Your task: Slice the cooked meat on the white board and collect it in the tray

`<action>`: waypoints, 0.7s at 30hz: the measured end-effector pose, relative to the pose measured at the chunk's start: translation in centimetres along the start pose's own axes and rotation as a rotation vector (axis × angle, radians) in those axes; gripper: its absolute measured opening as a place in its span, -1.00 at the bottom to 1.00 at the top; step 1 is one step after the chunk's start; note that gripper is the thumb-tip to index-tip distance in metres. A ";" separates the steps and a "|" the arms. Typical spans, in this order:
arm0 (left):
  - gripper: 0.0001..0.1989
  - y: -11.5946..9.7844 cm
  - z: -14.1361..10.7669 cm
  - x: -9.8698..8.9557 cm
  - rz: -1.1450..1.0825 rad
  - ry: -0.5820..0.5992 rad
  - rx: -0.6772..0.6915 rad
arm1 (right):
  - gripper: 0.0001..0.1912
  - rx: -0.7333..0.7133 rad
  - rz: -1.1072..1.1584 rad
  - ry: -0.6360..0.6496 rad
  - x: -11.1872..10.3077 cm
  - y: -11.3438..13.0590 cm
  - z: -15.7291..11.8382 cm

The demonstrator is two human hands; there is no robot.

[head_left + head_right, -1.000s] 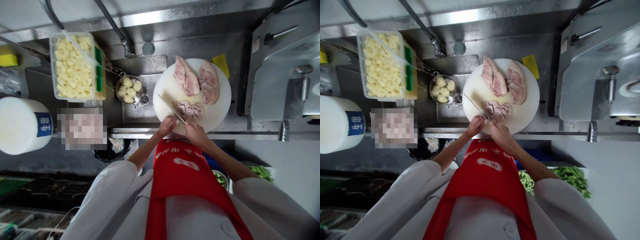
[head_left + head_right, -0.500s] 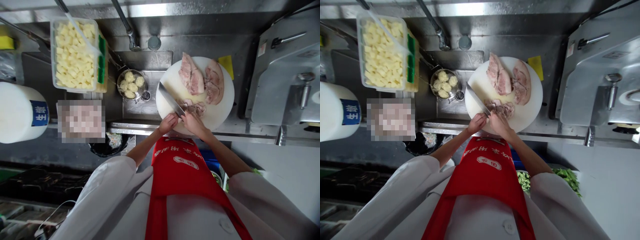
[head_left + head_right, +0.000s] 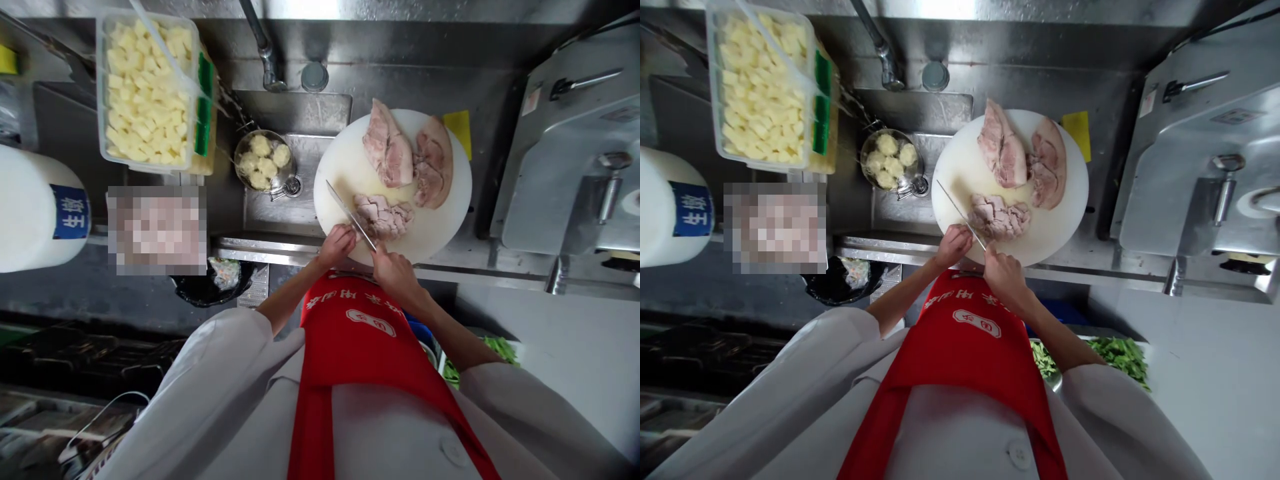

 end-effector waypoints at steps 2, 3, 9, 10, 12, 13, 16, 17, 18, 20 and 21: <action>-0.82 -0.1 0.3 0.3 0.021 0.017 0.019 | -0.56 0.002 0.013 0.003 0.1 -0.1 0.2; -0.81 -0.2 0.3 0.5 0.029 0.029 0.032 | -0.56 0.004 0.019 0.005 0.2 -0.2 0.2; -0.76 0.2 0.4 1.3 0.022 0.104 0.038 | -0.57 0.009 0.061 0.021 1.0 -1.1 -1.0; -0.76 0.3 0.3 1.3 0.017 0.110 0.036 | -0.58 0.012 0.071 0.026 1.1 -1.1 -1.0; -0.76 0.4 0.3 1.4 0.006 0.114 0.031 | -0.60 0.014 0.099 0.023 1.2 -0.8 -0.4; -0.76 0.5 0.3 1.3 0.000 0.114 0.028 | -0.62 0.009 0.117 0.010 1.0 -0.4 0.3; -0.77 0.6 0.2 1.1 -0.009 0.102 0.029 | -0.67 -0.024 0.179 -0.071 -0.4 1.2 3.0; -0.77 0.6 0.2 1.1 -0.007 0.097 0.034 | -0.68 -0.037 0.194 -0.097 -1.0 1.6 3.7; -0.77 0.5 0.2 1.0 -0.003 0.091 0.038 | -0.68 -0.046 0.202 -0.115 -1.4 1.7 4.1; -0.77 0.5 0.1 1.1 0.008 0.084 0.047 | -0.67 -0.050 0.197 -0.123 -1.8 1.4 4.0; -0.77 0.5 0.1 1.2 0.013 0.084 0.053 | -0.66 -0.045 0.186 -0.111 -1.7 1.0 3.5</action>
Point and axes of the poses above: each hand's wrist, its own z-axis towards the middle knuckle, its own x-axis out of the palm, y = z × x, the point moved 9 cm from there along z, towards the middle knuckle, and after that the axes turned 2 degrees about x, right-handed, at the moved point
